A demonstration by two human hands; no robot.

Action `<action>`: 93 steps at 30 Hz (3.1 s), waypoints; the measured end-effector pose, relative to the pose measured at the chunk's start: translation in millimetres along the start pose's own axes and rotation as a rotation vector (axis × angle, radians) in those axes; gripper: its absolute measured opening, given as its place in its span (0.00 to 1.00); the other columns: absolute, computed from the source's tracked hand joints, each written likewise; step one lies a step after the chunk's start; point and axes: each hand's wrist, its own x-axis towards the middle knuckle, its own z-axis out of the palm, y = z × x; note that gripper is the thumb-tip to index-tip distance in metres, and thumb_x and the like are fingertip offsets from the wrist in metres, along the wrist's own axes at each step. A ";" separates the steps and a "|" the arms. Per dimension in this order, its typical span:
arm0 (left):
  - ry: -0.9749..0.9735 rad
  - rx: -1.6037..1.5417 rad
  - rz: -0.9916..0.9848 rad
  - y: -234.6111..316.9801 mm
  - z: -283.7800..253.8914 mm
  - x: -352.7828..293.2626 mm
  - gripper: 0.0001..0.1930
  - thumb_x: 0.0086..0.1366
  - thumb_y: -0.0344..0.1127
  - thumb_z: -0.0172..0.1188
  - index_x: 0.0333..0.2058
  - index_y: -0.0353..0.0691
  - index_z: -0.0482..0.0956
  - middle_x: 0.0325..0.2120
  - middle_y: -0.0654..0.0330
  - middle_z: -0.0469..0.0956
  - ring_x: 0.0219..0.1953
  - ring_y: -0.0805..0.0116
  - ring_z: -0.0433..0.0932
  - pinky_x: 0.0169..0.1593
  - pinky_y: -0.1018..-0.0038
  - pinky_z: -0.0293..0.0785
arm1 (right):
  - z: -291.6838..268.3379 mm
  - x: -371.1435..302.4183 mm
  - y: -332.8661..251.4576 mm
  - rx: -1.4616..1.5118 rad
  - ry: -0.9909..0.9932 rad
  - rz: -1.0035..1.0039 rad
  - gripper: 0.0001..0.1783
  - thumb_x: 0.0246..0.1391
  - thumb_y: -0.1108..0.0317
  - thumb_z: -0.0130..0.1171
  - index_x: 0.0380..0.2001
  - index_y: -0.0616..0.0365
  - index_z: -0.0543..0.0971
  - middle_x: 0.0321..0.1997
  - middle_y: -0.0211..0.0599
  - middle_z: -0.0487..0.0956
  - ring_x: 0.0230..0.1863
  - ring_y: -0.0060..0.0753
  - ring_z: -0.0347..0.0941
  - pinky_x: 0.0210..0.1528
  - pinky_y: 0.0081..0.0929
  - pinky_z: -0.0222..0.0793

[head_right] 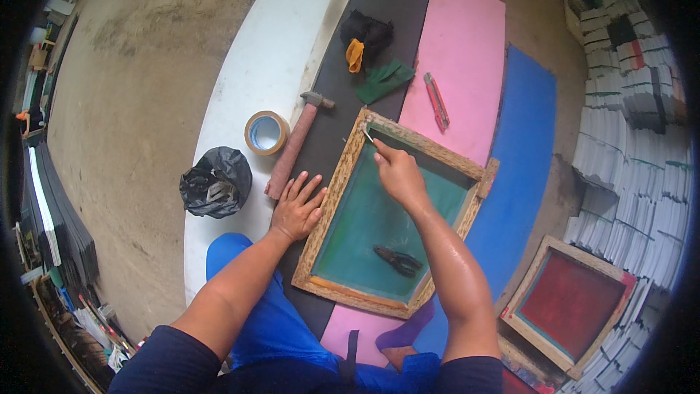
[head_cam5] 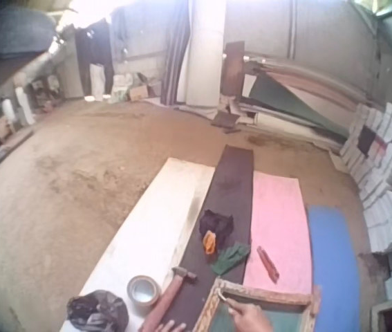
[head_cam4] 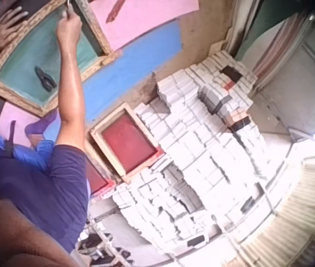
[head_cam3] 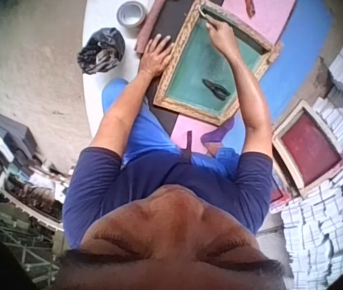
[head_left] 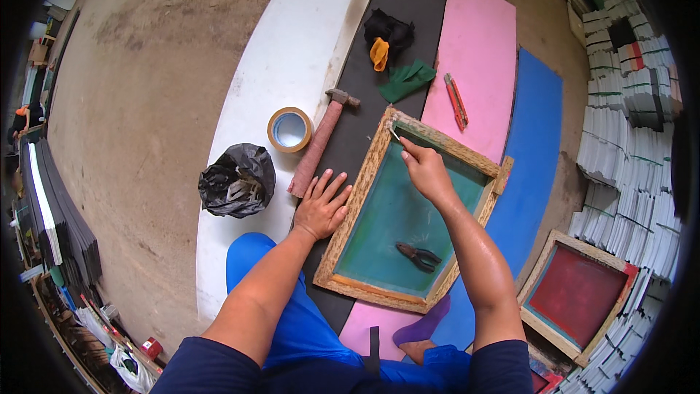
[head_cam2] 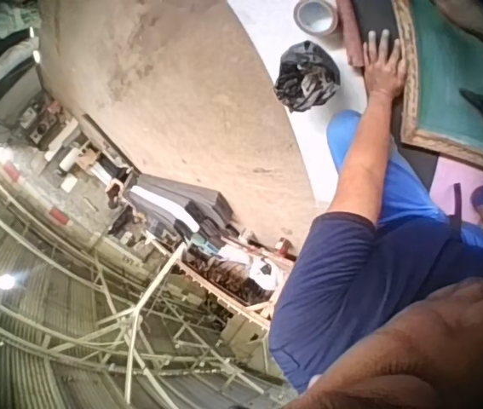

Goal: The person sits on the floor and uses a small metal tool to scrape and clean the edges of a wooden screen printing frame. They then use pliers to pull and remove small pieces of material from the frame's edge.

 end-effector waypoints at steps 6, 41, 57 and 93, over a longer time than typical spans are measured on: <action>0.004 -0.018 0.002 2.3 -0.8 0.9 0.25 0.71 0.49 0.52 0.64 0.52 0.77 0.74 0.63 0.61 0.77 0.55 0.52 0.77 0.54 0.48 | 18.7 8.0 27.0 0.292 0.075 -0.145 0.23 0.68 0.60 0.59 0.64 0.45 0.77 0.46 0.55 0.85 0.45 0.54 0.86 0.48 0.45 0.78; -0.001 0.001 0.010 3.8 -0.5 -1.2 0.25 0.71 0.49 0.51 0.64 0.51 0.77 0.74 0.62 0.61 0.77 0.54 0.51 0.77 0.53 0.48 | 7.3 -7.4 14.5 -0.048 0.030 -0.030 0.21 0.68 0.56 0.56 0.62 0.34 0.79 0.33 0.55 0.85 0.36 0.62 0.83 0.39 0.56 0.78; 0.003 -0.002 -0.008 -1.8 2.2 -4.0 0.26 0.72 0.50 0.51 0.65 0.52 0.76 0.74 0.62 0.60 0.78 0.55 0.50 0.77 0.54 0.47 | -18.5 5.9 -1.3 0.865 -0.366 0.499 0.23 0.73 0.54 0.55 0.68 0.39 0.75 0.19 0.17 0.62 0.17 0.12 0.56 0.13 0.18 0.46; 0.011 -0.002 -0.002 -1.3 3.8 -3.4 0.25 0.72 0.49 0.50 0.64 0.52 0.77 0.74 0.62 0.60 0.78 0.55 0.50 0.77 0.53 0.47 | -8.6 -4.8 6.9 0.969 -0.374 0.561 0.24 0.71 0.54 0.57 0.68 0.37 0.75 0.23 0.27 0.72 0.16 0.20 0.61 0.17 0.24 0.56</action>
